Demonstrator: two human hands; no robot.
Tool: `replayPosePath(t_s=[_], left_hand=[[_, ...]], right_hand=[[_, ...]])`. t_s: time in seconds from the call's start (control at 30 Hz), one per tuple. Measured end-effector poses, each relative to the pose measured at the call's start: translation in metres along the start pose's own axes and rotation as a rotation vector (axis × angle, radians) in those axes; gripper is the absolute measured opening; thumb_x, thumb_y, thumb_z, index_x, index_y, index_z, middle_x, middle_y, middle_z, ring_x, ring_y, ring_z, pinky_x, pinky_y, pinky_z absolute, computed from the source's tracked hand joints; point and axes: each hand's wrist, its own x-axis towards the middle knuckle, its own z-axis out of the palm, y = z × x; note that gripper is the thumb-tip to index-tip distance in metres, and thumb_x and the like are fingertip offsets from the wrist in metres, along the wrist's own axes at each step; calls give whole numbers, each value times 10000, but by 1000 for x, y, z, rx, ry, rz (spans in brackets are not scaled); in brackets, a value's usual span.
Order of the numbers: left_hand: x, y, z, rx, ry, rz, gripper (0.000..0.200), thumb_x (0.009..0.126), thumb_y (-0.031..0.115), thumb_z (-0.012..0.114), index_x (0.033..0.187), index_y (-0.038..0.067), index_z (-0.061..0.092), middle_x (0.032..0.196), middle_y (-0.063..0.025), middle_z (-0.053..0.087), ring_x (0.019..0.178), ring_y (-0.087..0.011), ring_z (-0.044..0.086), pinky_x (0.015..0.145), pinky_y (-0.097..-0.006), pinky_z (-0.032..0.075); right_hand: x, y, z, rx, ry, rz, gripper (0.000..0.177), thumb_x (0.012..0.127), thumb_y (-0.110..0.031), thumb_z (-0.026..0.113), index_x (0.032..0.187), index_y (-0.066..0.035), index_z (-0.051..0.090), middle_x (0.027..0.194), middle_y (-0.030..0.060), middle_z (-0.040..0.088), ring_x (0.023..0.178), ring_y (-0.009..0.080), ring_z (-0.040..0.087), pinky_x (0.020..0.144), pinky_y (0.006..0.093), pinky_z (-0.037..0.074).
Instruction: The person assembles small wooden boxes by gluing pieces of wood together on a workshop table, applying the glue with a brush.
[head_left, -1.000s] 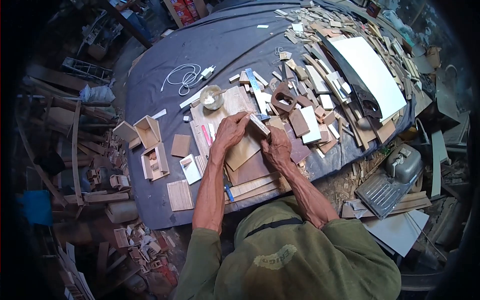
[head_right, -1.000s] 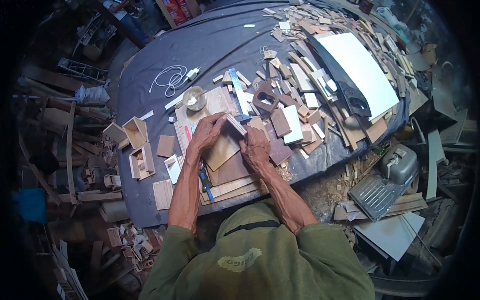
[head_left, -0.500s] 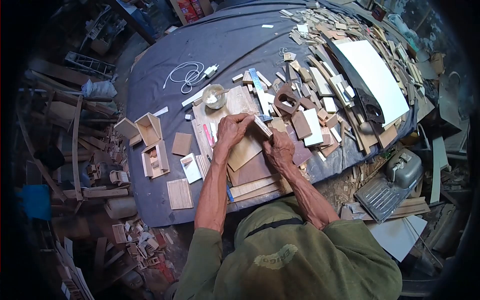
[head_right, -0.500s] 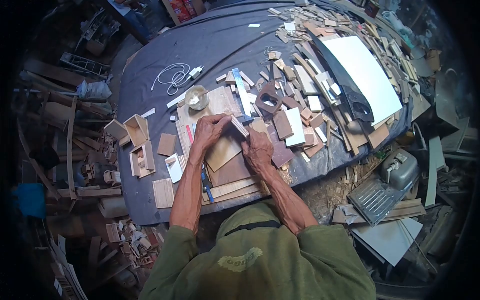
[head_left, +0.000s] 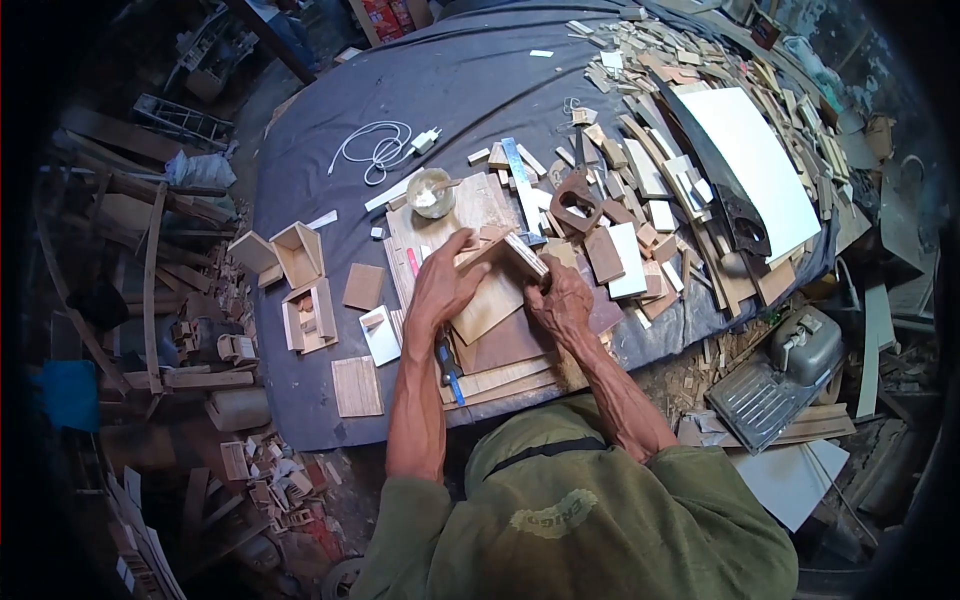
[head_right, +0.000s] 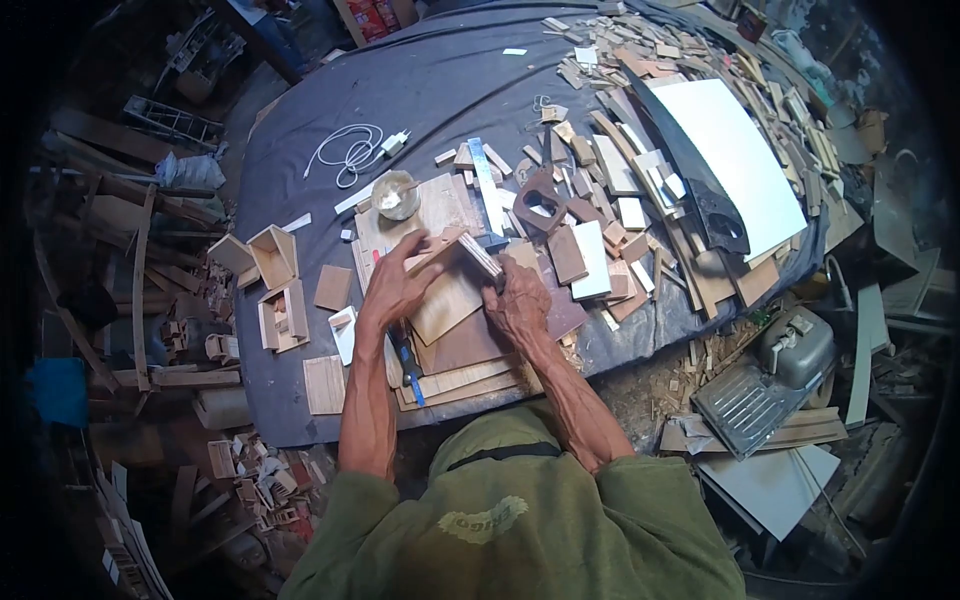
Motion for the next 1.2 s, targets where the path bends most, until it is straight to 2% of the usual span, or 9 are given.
replayPosePath(t_s=[0.2, 0.33, 0.47, 0.5, 0.63, 0.73, 0.87, 1.07, 1.2], left_hand=[[-36, -29, -1, 301, 45, -173, 470, 805, 90, 688, 1260, 36, 586, 1179, -235, 654, 1092, -394, 623, 955, -472, 483], [-34, -36, -1, 261, 58, -159, 253, 777, 101, 697, 1018, 26, 712, 889, -203, 718, 922, -415, 662, 911, -475, 485], [-33, -30, -12, -83, 206, -187, 281, 757, 185, 789, 967, 8, 734, 803, -175, 729, 718, -275, 720, 674, -392, 546], [-31, -30, -11, -161, 264, -154, 285, 782, 194, 816, 964, -6, 724, 786, -123, 730, 647, -155, 693, 562, -317, 521], [-20, -17, -17, -428, 230, -68, 205, 896, 157, 757, 969, -23, 690, 806, -23, 684, 717, -71, 633, 596, -226, 498], [-10, 0, -22, -413, 224, -82, 247, 857, 176, 794, 950, -34, 705, 777, -38, 679, 677, -73, 595, 571, -250, 485], [-6, 12, -17, -497, 162, -70, 228, 866, 191, 798, 954, 2, 707, 809, 2, 672, 728, -59, 595, 641, -218, 488], [-12, -6, 13, -1152, 142, -124, 325, 974, 306, 671, 1109, 11, 683, 979, -26, 693, 901, -90, 626, 824, -241, 492], [-17, -18, 34, -1184, 147, -102, 437, 1025, 396, 548, 1212, 13, 644, 1116, -69, 682, 1021, -133, 624, 939, -293, 472]], right_hand=[[10, -17, -17, 48, -99, 56, 419, 803, -232, 692, 1188, -81, 620, 946, 168, 685, 889, 368, 644, 777, 475, 512], [13, -7, -7, -4, -116, 37, 458, 851, -279, 669, 1263, -105, 574, 879, 211, 685, 833, 387, 666, 739, 483, 517], [12, -12, -13, 126, -119, 158, 484, 888, -334, 634, 1291, -79, 549, 822, 226, 686, 756, 393, 681, 698, 491, 522], [11, -15, -16, 181, -124, 180, 490, 888, -331, 631, 1296, -73, 546, 847, 229, 691, 771, 393, 684, 711, 486, 525], [5, -20, -17, 380, -149, 245, 556, 864, -324, 654, 1313, -25, 520, 966, 257, 694, 852, 401, 692, 789, 464, 540], [-8, -13, 2, 473, -247, 297, 630, 835, -280, 713, 1351, 7, 493, 976, 227, 700, 838, 281, 691, 754, 396, 546], [-18, -22, 0, 417, -227, 401, 642, 818, -315, 692, 1310, 60, 524, 1117, 310, 659, 1025, 428, 663, 914, 452, 519], [-18, 2, 17, 169, -182, 239, 567, 897, -287, 604, 1374, 7, 518, 1069, 265, 674, 984, 382, 668, 865, 431, 524], [-18, 5, 13, 291, -177, 252, 485, 917, -258, 574, 1330, -5, 565, 1078, 254, 673, 1004, 369, 662, 876, 428, 515]])
